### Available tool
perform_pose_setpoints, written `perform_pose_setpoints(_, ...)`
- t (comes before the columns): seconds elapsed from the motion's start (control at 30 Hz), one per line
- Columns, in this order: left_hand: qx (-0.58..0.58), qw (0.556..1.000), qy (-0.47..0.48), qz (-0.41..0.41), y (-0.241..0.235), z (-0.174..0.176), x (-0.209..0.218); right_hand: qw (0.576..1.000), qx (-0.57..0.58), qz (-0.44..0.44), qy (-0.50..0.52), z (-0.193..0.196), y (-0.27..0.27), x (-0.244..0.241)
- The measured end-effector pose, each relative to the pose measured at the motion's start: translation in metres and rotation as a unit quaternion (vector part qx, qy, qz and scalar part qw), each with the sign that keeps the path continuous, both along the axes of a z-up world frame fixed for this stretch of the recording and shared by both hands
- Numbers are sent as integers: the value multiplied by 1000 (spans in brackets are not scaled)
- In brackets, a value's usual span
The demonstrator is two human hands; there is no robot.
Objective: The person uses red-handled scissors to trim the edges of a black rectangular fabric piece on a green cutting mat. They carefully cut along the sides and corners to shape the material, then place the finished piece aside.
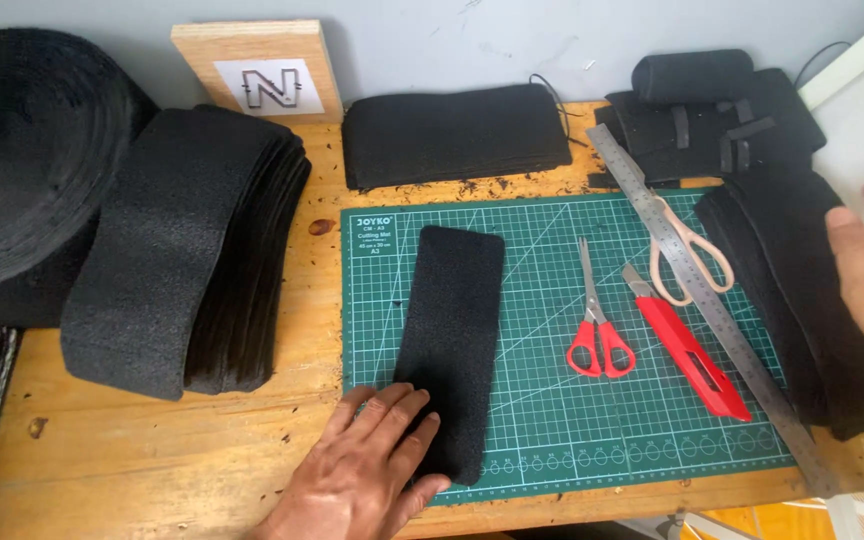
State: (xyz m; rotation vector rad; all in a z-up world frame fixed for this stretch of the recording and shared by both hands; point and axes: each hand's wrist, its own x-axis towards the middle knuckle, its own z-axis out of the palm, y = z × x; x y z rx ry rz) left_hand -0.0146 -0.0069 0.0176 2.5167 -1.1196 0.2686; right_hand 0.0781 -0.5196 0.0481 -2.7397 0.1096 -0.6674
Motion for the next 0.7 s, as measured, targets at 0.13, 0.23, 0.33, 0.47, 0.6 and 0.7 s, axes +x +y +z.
perform_pose_setpoints(0.13, 5, 1000, 12, -18, -2, 7, 0, 997, -7, 39, 69, 44, 109, -24)
perform_pose_setpoints(0.23, 4, 1000, 1, -12, -2, 4, -2, 986, -38, 85, 141, 32, 126, -24)
perform_pose_setpoints(0.33, -14, 1000, -1, -18, -3, 5, -4, 976, -90, 88, 175, 21, 142, -29)
perform_pose_setpoints(0.47, -8, 1000, 7, -14, 0, -1, -7, 971, -122, 72, 193, 14, 152, -37)
perform_pose_setpoints(0.6, -7, 1000, 4, -2, 1, -2, -6, 965, -190, 49, 174, 11, 150, -43)
perform_pose_setpoints(0.7, -10, 1000, -7, 7, 1, -1, -5, 971, -182, 90, 124, 6, 157, -44)
